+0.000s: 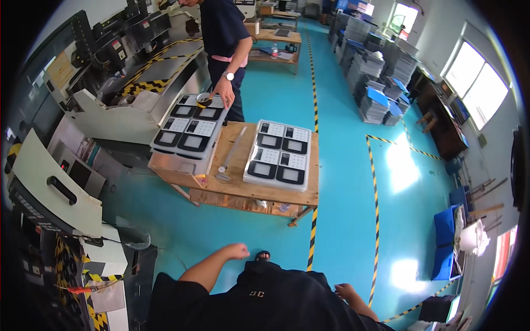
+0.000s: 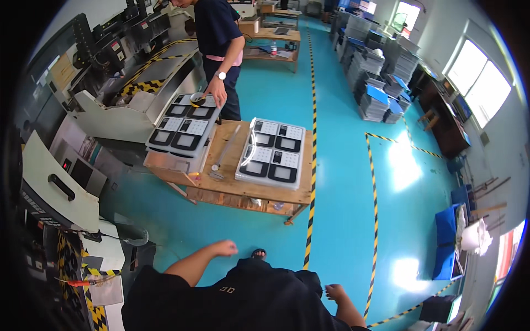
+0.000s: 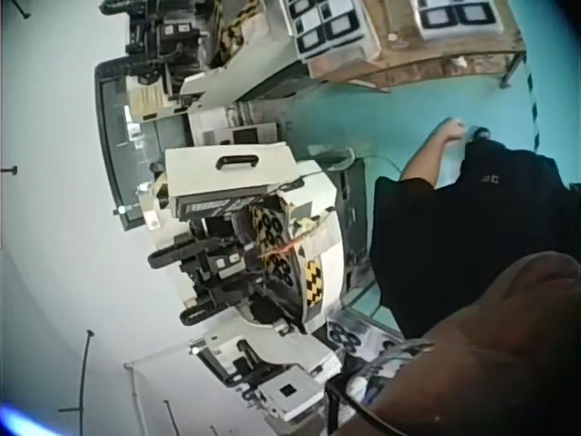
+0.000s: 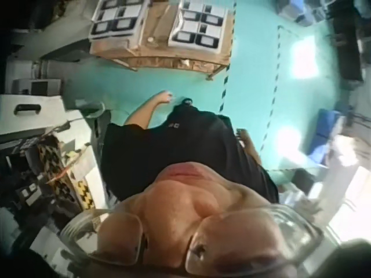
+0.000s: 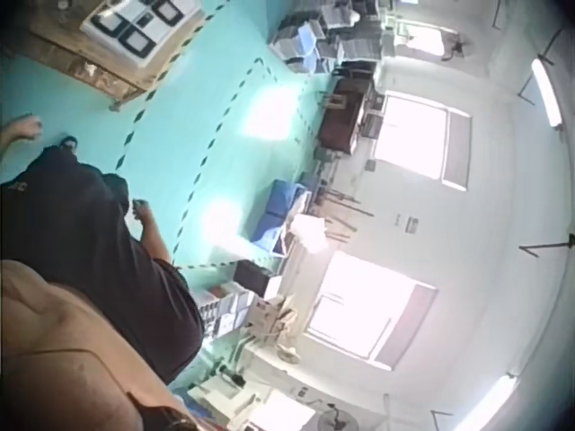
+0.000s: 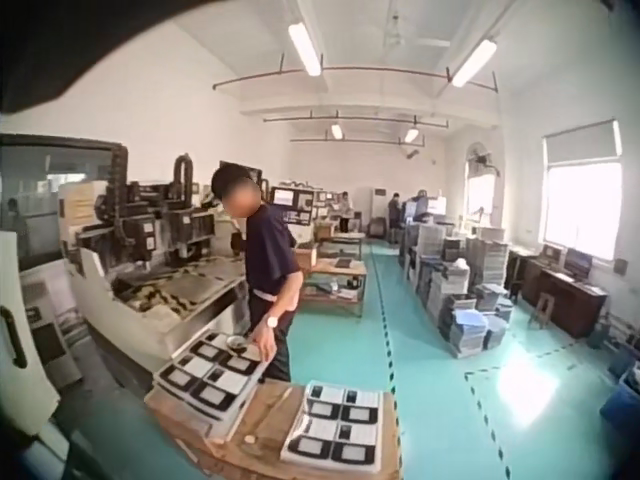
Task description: Placing solar panel components onto a machine fixture for assembly.
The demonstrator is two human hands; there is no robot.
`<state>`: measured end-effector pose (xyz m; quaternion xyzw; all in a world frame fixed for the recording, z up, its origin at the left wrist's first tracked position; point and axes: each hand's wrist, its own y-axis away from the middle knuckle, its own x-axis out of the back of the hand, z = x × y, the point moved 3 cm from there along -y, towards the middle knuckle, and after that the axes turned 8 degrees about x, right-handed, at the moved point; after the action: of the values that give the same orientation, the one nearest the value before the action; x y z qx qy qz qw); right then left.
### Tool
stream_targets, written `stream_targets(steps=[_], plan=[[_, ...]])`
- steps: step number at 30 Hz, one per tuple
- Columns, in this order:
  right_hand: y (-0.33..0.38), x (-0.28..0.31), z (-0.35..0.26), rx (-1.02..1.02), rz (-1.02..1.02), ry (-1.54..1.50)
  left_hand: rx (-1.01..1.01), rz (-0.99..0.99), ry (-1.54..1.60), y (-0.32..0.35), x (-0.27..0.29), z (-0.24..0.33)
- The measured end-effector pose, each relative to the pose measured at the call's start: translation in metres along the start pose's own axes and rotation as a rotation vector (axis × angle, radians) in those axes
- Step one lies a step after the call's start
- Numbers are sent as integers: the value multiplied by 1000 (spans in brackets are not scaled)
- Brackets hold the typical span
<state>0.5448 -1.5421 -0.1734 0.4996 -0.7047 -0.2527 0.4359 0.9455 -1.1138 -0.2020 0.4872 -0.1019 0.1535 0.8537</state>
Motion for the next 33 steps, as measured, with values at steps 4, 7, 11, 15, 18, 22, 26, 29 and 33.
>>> stream_targets(steps=[4, 7, 11, 15, 18, 22, 26, 29, 33], plan=[[-44, 66, -10, -150, 139, -240, -83, 407, 133, -57, 83, 63], [-70, 97, -68, -38, 47, -20, -32, 479, 200, -86, 105, 103], [-203, 156, -19, 176, 7, 200, 18, 322, -51, -144, 87, 186], [-265, 273, -50, 198, -80, 68, 64, -39, -93, -208, 14, 231], [-280, 386, -112, 18, -67, -105, 89, -208, -25, -236, -7, 300], [-359, 497, -188, 26, 0, -175, 66, -166, 120, -270, 29, 373], [-433, 512, -339, 236, -56, -100, 116, 84, 183, -313, 88, 405], [-487, 504, -435, 429, -111, 244, 80, 304, 140, -360, 120, 409], [-561, 507, -505, 389, -174, 417, 203, 49, 501, -421, 165, 408]])
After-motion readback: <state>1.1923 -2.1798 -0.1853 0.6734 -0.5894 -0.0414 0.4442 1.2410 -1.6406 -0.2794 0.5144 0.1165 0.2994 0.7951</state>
